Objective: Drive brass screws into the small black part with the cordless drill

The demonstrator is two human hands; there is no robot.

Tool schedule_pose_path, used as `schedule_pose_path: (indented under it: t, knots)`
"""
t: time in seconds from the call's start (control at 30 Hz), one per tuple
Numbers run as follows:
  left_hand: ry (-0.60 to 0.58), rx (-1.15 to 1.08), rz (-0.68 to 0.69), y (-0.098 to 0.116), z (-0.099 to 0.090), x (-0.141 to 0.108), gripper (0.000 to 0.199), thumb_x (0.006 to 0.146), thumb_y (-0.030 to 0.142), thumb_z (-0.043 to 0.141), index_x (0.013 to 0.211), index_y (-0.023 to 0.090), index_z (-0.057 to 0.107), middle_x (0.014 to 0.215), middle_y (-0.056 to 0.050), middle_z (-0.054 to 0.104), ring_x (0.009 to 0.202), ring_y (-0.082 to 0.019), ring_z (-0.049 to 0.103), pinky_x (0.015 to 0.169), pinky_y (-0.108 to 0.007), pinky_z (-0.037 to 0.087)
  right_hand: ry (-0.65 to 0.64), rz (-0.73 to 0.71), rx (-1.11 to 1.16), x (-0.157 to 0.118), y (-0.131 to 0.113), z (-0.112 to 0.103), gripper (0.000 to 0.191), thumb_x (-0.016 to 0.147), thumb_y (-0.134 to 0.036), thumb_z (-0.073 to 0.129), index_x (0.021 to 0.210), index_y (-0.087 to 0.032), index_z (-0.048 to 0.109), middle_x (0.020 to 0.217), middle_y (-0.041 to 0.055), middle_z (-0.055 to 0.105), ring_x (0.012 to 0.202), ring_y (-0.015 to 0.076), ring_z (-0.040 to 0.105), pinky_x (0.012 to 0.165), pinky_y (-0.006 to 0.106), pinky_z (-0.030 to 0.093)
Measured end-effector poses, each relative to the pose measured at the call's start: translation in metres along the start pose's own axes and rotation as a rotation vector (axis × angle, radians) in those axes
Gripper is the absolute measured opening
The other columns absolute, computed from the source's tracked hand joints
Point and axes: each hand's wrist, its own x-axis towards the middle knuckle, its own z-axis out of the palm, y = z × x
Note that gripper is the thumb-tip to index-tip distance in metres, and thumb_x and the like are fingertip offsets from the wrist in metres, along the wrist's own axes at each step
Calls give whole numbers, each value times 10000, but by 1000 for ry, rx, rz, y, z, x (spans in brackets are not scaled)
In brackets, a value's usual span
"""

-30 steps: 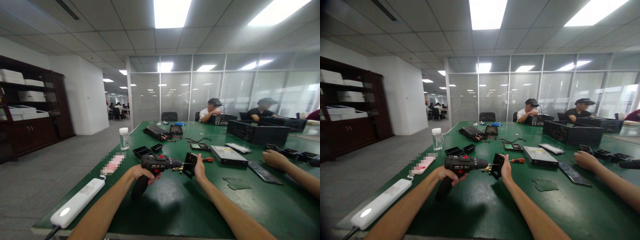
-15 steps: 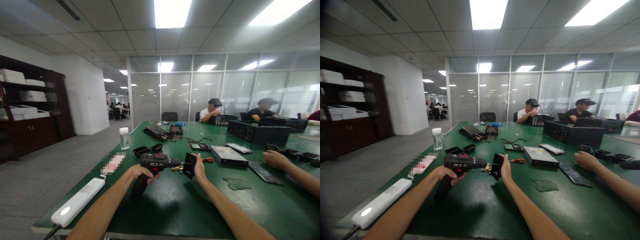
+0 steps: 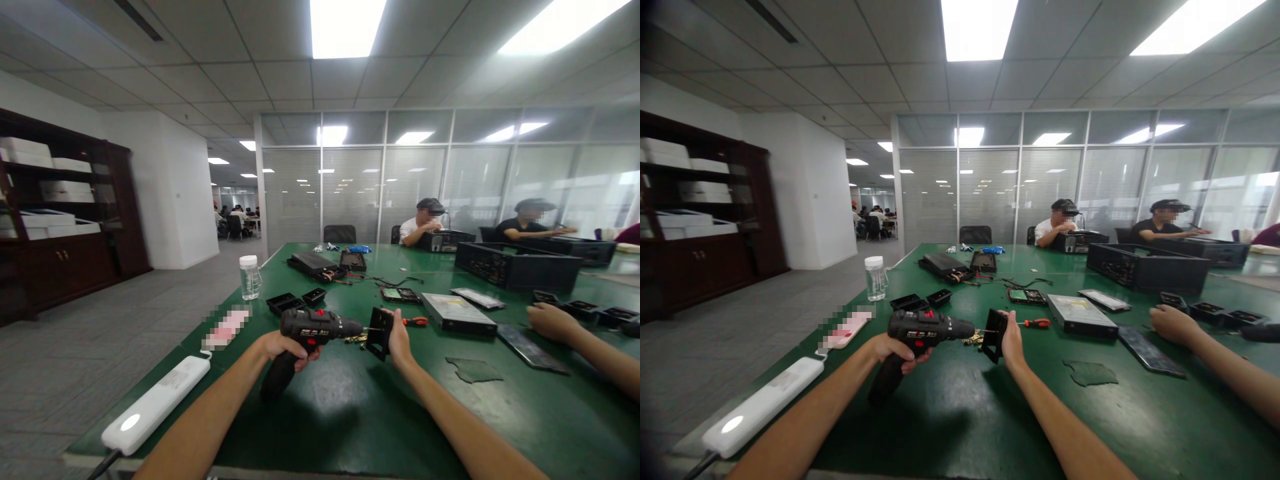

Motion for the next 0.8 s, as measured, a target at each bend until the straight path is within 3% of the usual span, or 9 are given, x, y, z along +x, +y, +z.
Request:
schedule_pose_path:
  t: [0.2,0.27,0.4,0.6,0.8]
  knots:
    - [0,103,-64,-1,10,11,329,576,183,592,881,78,530,733,-53,514,473,-99,475,436,-227,366,-217,-260,-131,-16,-12,6,479,684,-574,331,829,-191,579,822,27,571,789,172,499,751,288,346]
    - [1,144,-88,0,14,14,319,563,170,604,862,82,538,724,-49,519,477,-107,487,424,-218,359,-158,-266,-115,-18,-13,7,494,694,-575,307,822,-181,578,798,29,571,774,169,499,738,287,351]
    - [60,110,-86,3,14,12,320,569,170,589,873,90,530,720,-41,524,457,-82,466,427,-207,353,-37,-131,-30,-7,-9,5,526,684,-595,295,839,-174,571,766,15,573,708,153,514,652,262,386]
    - [125,10,-43,-1,-1,5,313,594,166,536,891,68,512,734,-68,518,486,-97,477,454,-230,364,136,208,239,13,4,0,519,605,-636,380,756,-172,556,630,-9,572,607,152,540,579,266,421]
    - [79,5,20,-4,-6,0,346,598,178,528,922,65,489,754,-69,500,486,-82,455,473,-232,364,176,285,306,14,11,-2,490,574,-636,430,724,-184,543,631,-4,581,595,163,554,544,282,441]
